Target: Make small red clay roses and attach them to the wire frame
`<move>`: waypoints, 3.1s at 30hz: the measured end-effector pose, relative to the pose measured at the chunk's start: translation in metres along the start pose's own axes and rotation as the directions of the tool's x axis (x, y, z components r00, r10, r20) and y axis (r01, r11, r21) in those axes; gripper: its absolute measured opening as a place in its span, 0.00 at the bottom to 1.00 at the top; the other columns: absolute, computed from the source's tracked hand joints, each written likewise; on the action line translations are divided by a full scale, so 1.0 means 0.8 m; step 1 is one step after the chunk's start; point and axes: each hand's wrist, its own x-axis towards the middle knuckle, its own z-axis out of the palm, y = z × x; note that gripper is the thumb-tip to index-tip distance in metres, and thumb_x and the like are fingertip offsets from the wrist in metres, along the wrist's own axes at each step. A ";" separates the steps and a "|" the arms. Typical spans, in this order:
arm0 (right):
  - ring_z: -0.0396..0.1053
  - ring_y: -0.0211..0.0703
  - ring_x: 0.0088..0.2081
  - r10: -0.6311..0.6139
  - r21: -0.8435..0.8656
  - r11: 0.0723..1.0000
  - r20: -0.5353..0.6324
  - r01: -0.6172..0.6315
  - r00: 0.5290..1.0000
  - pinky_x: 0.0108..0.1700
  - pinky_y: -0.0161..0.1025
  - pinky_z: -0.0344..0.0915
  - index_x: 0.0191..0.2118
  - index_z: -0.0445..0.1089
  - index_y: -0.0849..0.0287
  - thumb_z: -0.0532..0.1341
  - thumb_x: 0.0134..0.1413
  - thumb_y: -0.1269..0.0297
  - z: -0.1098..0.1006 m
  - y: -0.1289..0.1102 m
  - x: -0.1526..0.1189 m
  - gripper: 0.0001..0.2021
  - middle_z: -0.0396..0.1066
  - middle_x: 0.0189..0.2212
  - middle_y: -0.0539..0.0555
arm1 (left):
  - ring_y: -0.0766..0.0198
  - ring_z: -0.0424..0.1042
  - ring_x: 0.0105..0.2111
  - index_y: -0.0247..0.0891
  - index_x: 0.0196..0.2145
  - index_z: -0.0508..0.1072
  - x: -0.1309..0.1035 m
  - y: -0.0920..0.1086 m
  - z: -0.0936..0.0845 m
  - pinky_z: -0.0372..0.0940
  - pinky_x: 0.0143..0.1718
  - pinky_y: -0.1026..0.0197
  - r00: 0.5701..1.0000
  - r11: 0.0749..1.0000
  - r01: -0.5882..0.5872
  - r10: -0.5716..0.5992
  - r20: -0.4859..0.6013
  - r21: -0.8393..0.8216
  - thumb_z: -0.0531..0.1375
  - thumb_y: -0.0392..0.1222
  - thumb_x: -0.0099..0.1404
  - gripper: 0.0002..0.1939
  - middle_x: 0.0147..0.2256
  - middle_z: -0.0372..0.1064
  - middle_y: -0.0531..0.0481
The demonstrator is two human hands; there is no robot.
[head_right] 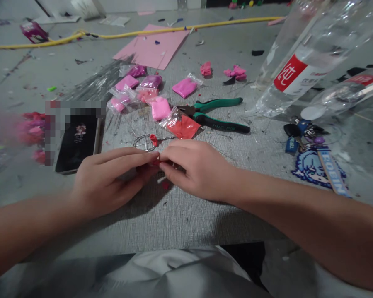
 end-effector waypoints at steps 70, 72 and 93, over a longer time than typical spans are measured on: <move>0.73 0.36 0.37 -0.031 0.176 0.983 -0.123 0.053 0.992 0.40 0.35 0.70 0.44 0.78 0.61 0.65 0.63 0.74 0.001 -0.010 -0.003 0.06 0.76 0.38 0.54 | 0.75 0.63 0.14 0.34 0.32 0.77 0.016 0.012 -0.004 0.58 0.14 0.75 0.667 0.271 0.729 -0.490 0.561 -0.629 0.64 0.36 0.68 0.05 0.18 0.67 0.58; 0.73 0.36 0.37 -0.045 0.181 0.981 -0.125 0.067 0.991 0.40 0.35 0.70 0.44 0.79 0.62 0.66 0.62 0.74 0.000 -0.010 -0.003 0.06 0.76 0.39 0.54 | 0.75 0.63 0.14 0.34 0.32 0.77 0.015 0.012 -0.003 0.58 0.14 0.75 0.668 0.268 0.727 -0.491 0.560 -0.633 0.64 0.36 0.67 0.05 0.18 0.66 0.59; 0.75 0.37 0.33 0.225 0.430 0.873 0.065 -0.231 0.972 0.32 0.34 0.70 0.35 0.79 0.58 0.73 0.55 0.67 -0.004 -0.017 0.002 0.04 0.78 0.32 0.50 | 0.73 0.66 0.19 0.35 0.24 0.75 0.014 0.015 -0.005 0.60 0.20 0.72 0.831 0.637 0.556 -0.398 0.389 -0.534 0.66 0.33 0.60 0.07 0.20 0.71 0.55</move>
